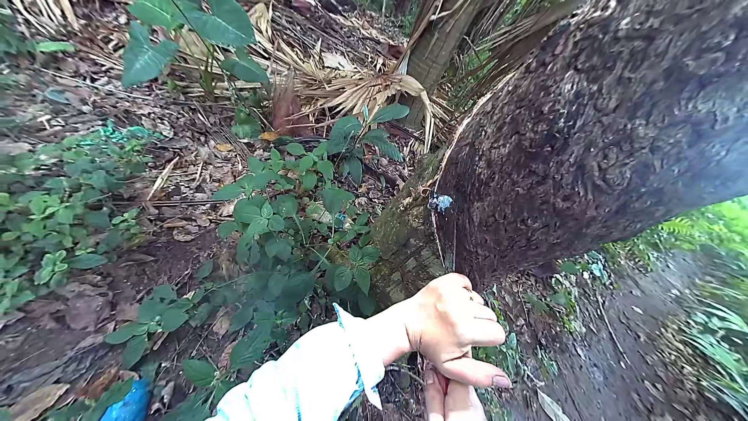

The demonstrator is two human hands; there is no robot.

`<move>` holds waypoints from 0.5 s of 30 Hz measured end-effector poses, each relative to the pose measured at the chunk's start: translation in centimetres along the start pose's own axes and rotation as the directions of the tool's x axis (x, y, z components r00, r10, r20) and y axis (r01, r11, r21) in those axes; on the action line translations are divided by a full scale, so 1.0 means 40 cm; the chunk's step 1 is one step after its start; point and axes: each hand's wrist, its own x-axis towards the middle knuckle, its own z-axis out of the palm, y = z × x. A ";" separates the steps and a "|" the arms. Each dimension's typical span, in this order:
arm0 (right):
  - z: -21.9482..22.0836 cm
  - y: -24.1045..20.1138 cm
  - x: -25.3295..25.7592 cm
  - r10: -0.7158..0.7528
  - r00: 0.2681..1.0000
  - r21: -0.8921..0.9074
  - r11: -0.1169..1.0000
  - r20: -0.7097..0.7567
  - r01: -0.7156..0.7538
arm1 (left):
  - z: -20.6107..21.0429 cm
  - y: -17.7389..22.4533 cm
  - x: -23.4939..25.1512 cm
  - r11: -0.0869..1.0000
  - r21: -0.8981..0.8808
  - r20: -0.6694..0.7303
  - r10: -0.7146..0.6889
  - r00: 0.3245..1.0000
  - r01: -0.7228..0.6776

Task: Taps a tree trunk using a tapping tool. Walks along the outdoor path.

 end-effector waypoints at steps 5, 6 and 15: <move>-0.048 -0.037 0.016 0.050 0.993 -0.023 0.999 0.102 -0.048 | -0.008 -0.001 0.020 0.998 -0.053 -0.033 -0.034 0.999 0.032; -0.053 -0.042 0.022 0.060 0.992 -0.043 0.998 0.110 -0.055 | -0.007 -0.005 0.021 0.998 -0.058 -0.048 -0.037 0.998 0.035; 0.059 -0.007 0.048 0.128 0.990 -0.154 0.979 -0.053 -0.134 | 0.022 -0.064 -0.039 0.998 0.006 -0.103 0.060 0.993 -0.059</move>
